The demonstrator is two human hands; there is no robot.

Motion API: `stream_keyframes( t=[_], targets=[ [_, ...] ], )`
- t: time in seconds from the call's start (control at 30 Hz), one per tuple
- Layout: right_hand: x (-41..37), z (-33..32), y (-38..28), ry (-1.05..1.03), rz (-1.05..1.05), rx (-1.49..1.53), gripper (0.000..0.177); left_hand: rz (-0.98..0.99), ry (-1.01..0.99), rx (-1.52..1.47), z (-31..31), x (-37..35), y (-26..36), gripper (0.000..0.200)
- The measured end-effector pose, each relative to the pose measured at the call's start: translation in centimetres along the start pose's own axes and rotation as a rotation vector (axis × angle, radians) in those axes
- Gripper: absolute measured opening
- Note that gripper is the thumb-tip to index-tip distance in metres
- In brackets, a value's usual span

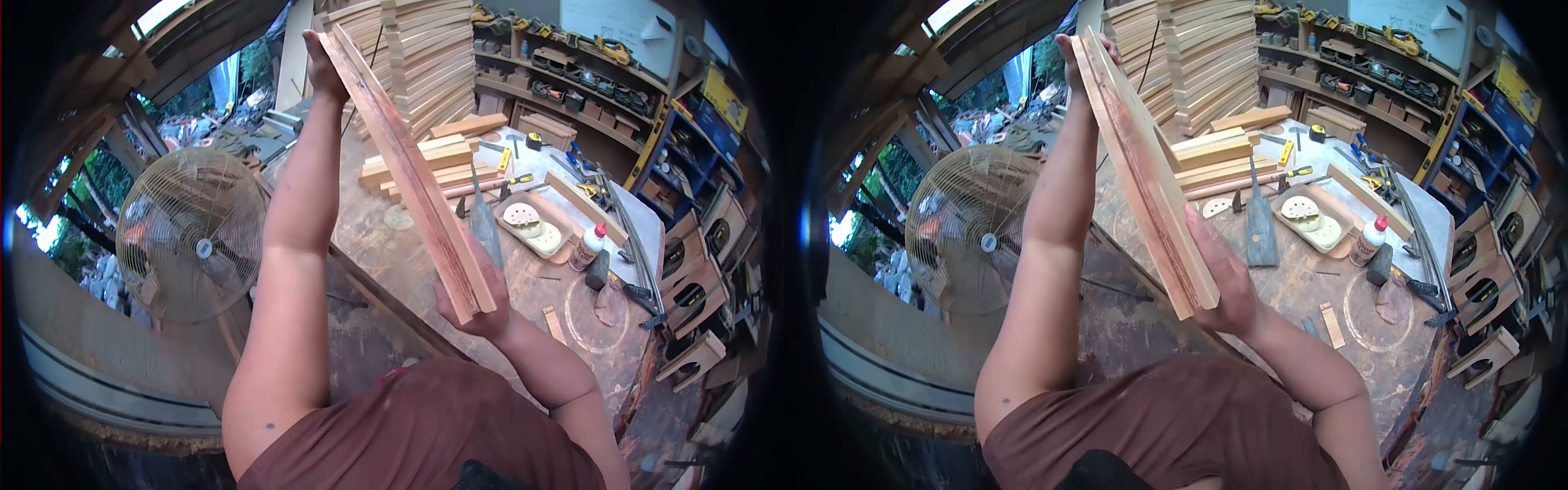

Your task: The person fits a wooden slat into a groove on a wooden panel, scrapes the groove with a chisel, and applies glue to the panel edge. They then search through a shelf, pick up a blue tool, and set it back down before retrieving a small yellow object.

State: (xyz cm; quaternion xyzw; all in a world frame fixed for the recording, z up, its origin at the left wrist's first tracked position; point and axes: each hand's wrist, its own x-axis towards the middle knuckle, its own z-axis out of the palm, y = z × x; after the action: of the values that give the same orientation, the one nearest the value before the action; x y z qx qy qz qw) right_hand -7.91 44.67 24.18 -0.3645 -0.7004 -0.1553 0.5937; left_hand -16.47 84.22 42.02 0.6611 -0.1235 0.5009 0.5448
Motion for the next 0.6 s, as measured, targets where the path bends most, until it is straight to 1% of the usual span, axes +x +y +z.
stream_keyframes(
  t=[0.03, 0.07, 0.1, 0.13, 0.17, 0.23, 0.27, 0.3, 0.37, 0.4, 0.43, 0.5, 0.53, 0.6],
  targets=[
    [0.7, -0.3, -1.0, 0.009, -0.012, -0.012, 0.079, -0.025, 0.192, -0.006, 0.2, 0.5, -1.4, 0.095],
    [1.3, -0.6, -2.0, -0.055, 0.106, 0.059, 0.084, -0.044, 0.389, -0.004, 0.0, 0.9, -2.1, 0.094],
    [1.8, -0.9, -2.6, -0.123, 0.221, 0.13, 0.089, -0.06, 0.352, 0.002, -0.8, 1.3, -3.0, 0.091],
    [2.2, -1.3, -3.0, -0.155, 0.249, 0.169, 0.094, -0.096, 0.36, -0.031, -0.6, 1.2, -3.6, 0.091],
    [2.5, -1.4, -3.6, -0.147, 0.246, 0.157, 0.094, -0.143, 0.364, -0.07, -0.2, 0.7, -4.5, 0.091],
    [2.9, -1.7, -4.7, -0.167, 0.311, 0.182, 0.097, -0.202, 0.327, -0.148, -0.6, -0.2, -6.4, 0.084],
    [3.0, -1.5, -4.8, -0.141, 0.272, 0.203, 0.099, -0.25, 0.298, -0.18, -0.9, -0.6, -7.4, 0.083],
    [2.8, -1.4, -4.7, -0.14, 0.281, 0.192, 0.099, -0.259, 0.32, -0.237, -0.3, -0.6, -7.5, 0.083],
    [2.4, -1.2, -4.9, -0.134, 0.379, 0.319, 0.098, -0.245, 0.269, -0.199, 0.5, -1.0, -7.5, 0.082],
    [2.8, -1.3, -5.1, -0.151, 0.379, 0.287, 0.098, -0.246, 0.081, -0.294, 0.3, -1.2, -7.6, 0.082],
    [2.9, -1.4, -5.1, -0.146, 0.382, 0.282, 0.098, -0.25, 0.076, -0.298, 0.6, -1.3, -8.0, 0.082],
    [3.1, -1.4, -5.0, -0.14, 0.411, 0.317, 0.097, -0.284, 0.163, -0.256, 1.1, -1.8, -8.8, 0.082],
    [3.5, -1.7, -5.1, -0.136, 0.413, 0.313, 0.097, -0.305, 0.253, -0.231, 1.8, -2.2, -9.3, 0.083],
    [4.2, -2.3, -5.3, -0.173, 0.341, 0.163, 0.094, -0.343, 0.285, -0.253, 2.0, -2.9, -10.8, 0.083]
  ],
)
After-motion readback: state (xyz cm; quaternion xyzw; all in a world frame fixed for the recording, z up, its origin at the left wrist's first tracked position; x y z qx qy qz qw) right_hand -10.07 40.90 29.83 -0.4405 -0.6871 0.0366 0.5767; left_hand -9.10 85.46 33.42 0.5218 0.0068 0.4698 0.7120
